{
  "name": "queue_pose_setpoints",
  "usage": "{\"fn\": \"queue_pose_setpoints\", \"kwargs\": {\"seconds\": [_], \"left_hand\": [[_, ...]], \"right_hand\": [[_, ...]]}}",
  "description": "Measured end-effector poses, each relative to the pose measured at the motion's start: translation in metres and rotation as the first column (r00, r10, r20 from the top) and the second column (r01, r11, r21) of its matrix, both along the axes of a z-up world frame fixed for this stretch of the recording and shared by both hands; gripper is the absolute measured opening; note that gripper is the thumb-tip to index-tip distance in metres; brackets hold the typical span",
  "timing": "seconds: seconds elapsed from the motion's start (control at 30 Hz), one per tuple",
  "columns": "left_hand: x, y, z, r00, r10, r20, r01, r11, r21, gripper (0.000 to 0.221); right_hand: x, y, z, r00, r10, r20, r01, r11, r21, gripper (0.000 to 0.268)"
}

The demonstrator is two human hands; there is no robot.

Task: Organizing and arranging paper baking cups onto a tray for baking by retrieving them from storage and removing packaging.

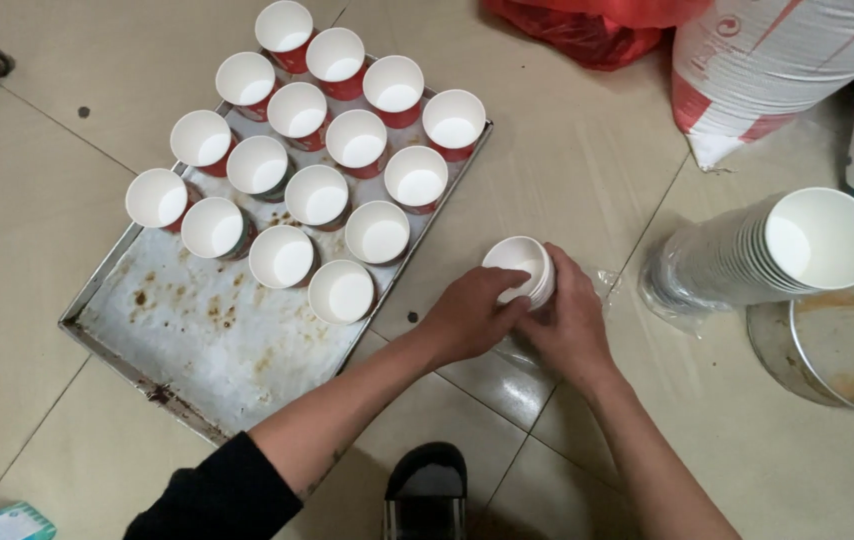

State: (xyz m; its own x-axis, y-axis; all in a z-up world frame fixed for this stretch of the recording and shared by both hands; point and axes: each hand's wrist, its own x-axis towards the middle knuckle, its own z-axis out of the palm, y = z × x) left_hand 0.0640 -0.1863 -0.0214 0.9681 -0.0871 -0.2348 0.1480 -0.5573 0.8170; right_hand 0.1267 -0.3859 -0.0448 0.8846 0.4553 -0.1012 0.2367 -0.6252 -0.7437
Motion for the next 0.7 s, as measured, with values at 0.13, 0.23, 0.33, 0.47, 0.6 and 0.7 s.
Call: {"fn": "queue_pose_setpoints", "kwargs": {"seconds": [0.13, 0.23, 0.33, 0.47, 0.6, 0.7], "left_hand": [[0.0, -0.01, 0.022, 0.992, -0.123, 0.008, 0.122, 0.989, 0.084, 0.047], [0.002, -0.02, 0.029, 0.981, -0.142, 0.135, 0.142, 0.99, 0.011, 0.041], [0.007, -0.033, 0.048, 0.972, -0.178, 0.156, 0.167, 0.983, 0.081, 0.047], [0.009, -0.039, 0.067, 0.982, -0.131, 0.134, 0.124, 0.99, 0.062, 0.053], [0.005, -0.041, 0.064, 0.976, 0.012, 0.219, -0.016, 1.0, 0.016, 0.042], [0.006, -0.05, 0.073, 0.881, 0.084, 0.466, -0.083, 0.996, -0.023, 0.029]], "right_hand": [[-0.012, 0.005, 0.018, 0.996, -0.027, 0.083, 0.026, 1.0, 0.009, 0.105], [-0.02, -0.013, -0.002, 0.921, -0.183, 0.343, 0.143, 0.98, 0.14, 0.112], [-0.028, -0.028, -0.016, 0.766, -0.348, 0.541, 0.239, 0.935, 0.264, 0.101], [-0.021, -0.045, -0.011, 0.587, -0.613, 0.529, 0.466, 0.79, 0.398, 0.082], [0.018, -0.088, 0.025, 0.419, -0.754, 0.506, 0.532, 0.655, 0.536, 0.082], [0.051, -0.109, 0.075, 0.422, -0.595, 0.684, 0.555, 0.766, 0.323, 0.095]]}}
